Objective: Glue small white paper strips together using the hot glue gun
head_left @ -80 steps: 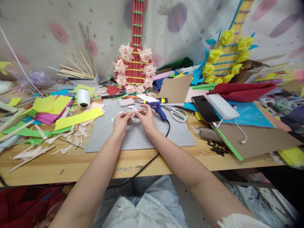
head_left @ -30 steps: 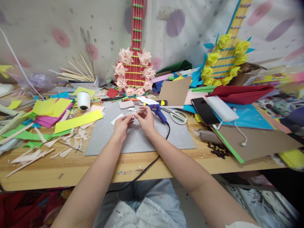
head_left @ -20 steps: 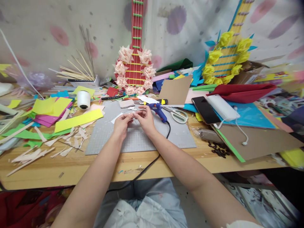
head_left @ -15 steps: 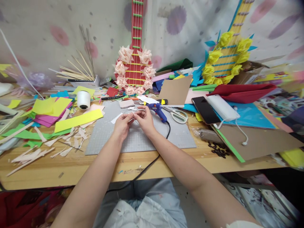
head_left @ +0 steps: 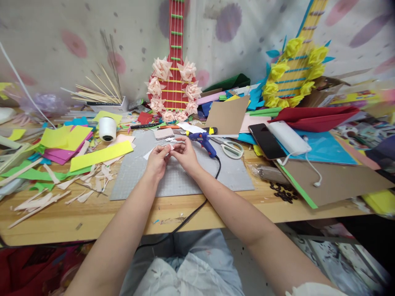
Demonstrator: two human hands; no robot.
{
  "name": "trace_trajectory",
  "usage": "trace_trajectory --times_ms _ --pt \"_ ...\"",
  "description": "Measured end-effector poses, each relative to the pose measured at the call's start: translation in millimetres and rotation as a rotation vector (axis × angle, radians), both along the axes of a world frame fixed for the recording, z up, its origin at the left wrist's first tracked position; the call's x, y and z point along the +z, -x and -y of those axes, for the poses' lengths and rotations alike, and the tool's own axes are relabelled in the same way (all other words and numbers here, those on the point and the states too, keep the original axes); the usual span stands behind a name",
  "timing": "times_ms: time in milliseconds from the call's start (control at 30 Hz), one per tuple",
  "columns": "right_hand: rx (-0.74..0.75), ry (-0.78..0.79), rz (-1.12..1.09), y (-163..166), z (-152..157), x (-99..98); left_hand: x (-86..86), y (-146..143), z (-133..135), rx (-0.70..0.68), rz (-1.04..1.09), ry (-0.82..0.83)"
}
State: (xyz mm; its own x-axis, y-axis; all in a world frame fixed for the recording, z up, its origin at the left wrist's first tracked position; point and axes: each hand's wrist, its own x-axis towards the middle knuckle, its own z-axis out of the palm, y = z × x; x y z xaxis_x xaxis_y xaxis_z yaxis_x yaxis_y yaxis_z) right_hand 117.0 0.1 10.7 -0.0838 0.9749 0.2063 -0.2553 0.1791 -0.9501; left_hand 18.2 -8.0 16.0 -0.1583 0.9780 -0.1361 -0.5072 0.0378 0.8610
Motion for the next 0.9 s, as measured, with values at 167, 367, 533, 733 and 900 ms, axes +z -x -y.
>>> trace_trajectory --times_ms 167,367,533,733,900 --pt "-0.033 0.061 -0.032 -2.2 -3.7 -2.1 1.0 -1.0 1.7 -0.091 -0.064 -0.01" --pt "-0.062 0.051 0.025 -6.4 -2.9 1.2 1.3 -1.7 1.6 -0.021 -0.147 -0.005" --pt "-0.108 0.006 0.06 -6.9 -1.1 3.2 0.7 -1.3 1.2 0.01 -0.163 0.033" --pt "-0.116 -0.025 0.066 -4.0 -0.9 1.1 1.8 -2.0 1.3 0.04 -0.15 0.049" --pt "-0.121 -0.031 0.099 -5.1 1.0 4.6 1.0 -2.3 1.0 0.034 -0.153 0.051"
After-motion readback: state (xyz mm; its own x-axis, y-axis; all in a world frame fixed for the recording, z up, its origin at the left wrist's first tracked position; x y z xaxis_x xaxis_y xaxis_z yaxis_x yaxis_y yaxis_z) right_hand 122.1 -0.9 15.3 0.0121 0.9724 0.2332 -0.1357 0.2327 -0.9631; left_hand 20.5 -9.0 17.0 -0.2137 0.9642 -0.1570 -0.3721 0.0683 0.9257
